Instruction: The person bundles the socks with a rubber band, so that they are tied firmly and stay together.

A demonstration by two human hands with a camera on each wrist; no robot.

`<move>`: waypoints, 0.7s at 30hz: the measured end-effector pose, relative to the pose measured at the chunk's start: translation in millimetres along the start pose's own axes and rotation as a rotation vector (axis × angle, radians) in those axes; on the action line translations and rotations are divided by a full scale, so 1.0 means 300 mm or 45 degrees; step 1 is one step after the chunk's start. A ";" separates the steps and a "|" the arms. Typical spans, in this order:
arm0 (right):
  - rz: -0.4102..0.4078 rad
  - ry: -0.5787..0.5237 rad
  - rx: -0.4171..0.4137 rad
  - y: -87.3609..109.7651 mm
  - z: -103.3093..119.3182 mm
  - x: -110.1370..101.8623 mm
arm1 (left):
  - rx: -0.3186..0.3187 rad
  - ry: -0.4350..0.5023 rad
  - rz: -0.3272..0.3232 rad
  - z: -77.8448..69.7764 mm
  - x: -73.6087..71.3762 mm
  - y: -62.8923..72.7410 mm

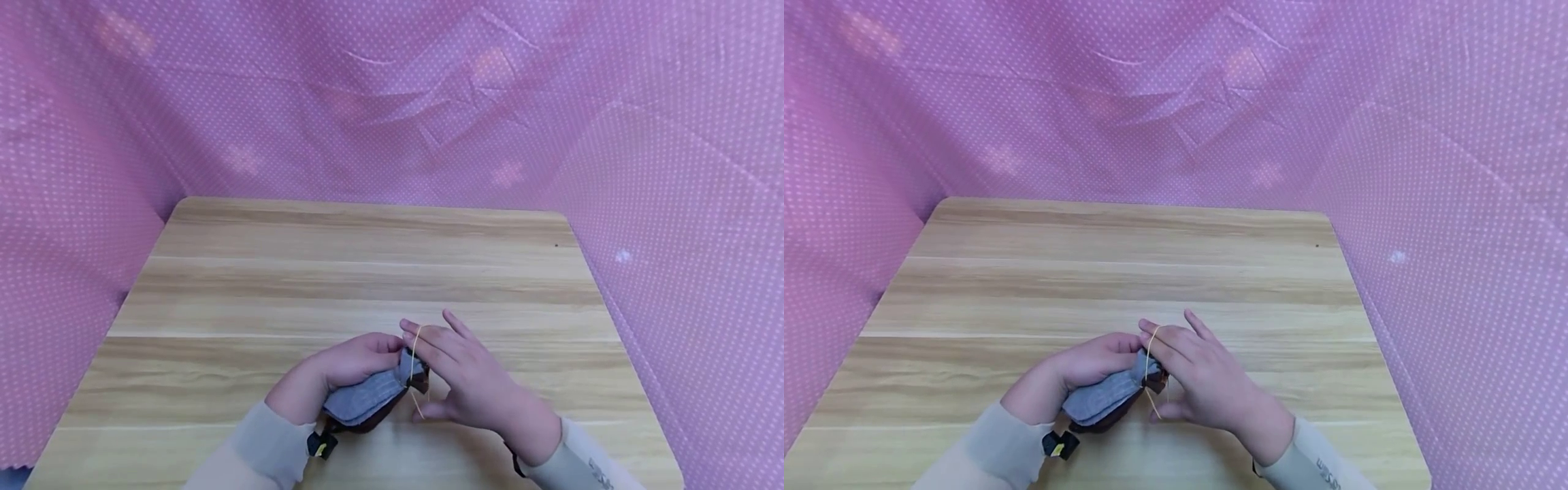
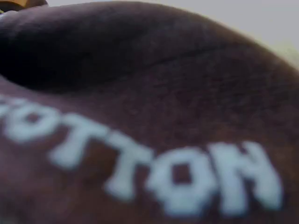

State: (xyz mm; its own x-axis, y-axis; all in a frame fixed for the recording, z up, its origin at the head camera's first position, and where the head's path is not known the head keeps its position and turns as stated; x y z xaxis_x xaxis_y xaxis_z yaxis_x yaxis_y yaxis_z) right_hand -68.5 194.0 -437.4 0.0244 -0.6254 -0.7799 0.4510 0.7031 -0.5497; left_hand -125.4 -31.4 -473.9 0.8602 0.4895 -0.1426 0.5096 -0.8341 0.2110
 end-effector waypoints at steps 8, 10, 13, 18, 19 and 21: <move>-0.144 -0.017 -0.054 0.022 -0.004 0.033 | -0.030 0.086 -0.087 0.009 0.020 0.007; -0.152 0.002 -0.066 0.024 -0.003 0.042 | -0.085 0.057 -0.158 0.011 0.028 0.002; -0.140 0.050 -0.081 0.026 0.003 0.051 | -0.156 -0.037 -0.258 0.013 0.033 -0.001; -0.087 0.133 -0.076 0.028 0.006 0.059 | -0.121 -0.200 -0.227 0.002 0.016 0.006; -0.082 0.140 -0.066 0.029 0.002 0.061 | -0.095 -0.216 -0.192 -0.001 0.010 0.008; -0.079 0.130 -0.031 0.031 -0.008 0.066 | -0.043 -0.230 -0.116 -0.007 -0.004 0.012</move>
State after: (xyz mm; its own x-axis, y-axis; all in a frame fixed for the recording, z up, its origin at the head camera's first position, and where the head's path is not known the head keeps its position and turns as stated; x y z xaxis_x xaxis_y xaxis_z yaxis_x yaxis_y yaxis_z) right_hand -66.0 189.1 -458.8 -0.0947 -0.6311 -0.7699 0.4273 0.6727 -0.6040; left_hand -124.6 -34.5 -470.9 0.7951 0.5067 -0.3333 0.5883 -0.7778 0.2210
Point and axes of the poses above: each hand's wrist, its own y-axis away from the middle knuckle, its own x-axis out of the palm, z = x × y, the point moved 1 cm from there along -y, towards the middle knuckle, and after that the axes turned 12 degrees about -y, right-handed, at the moved point
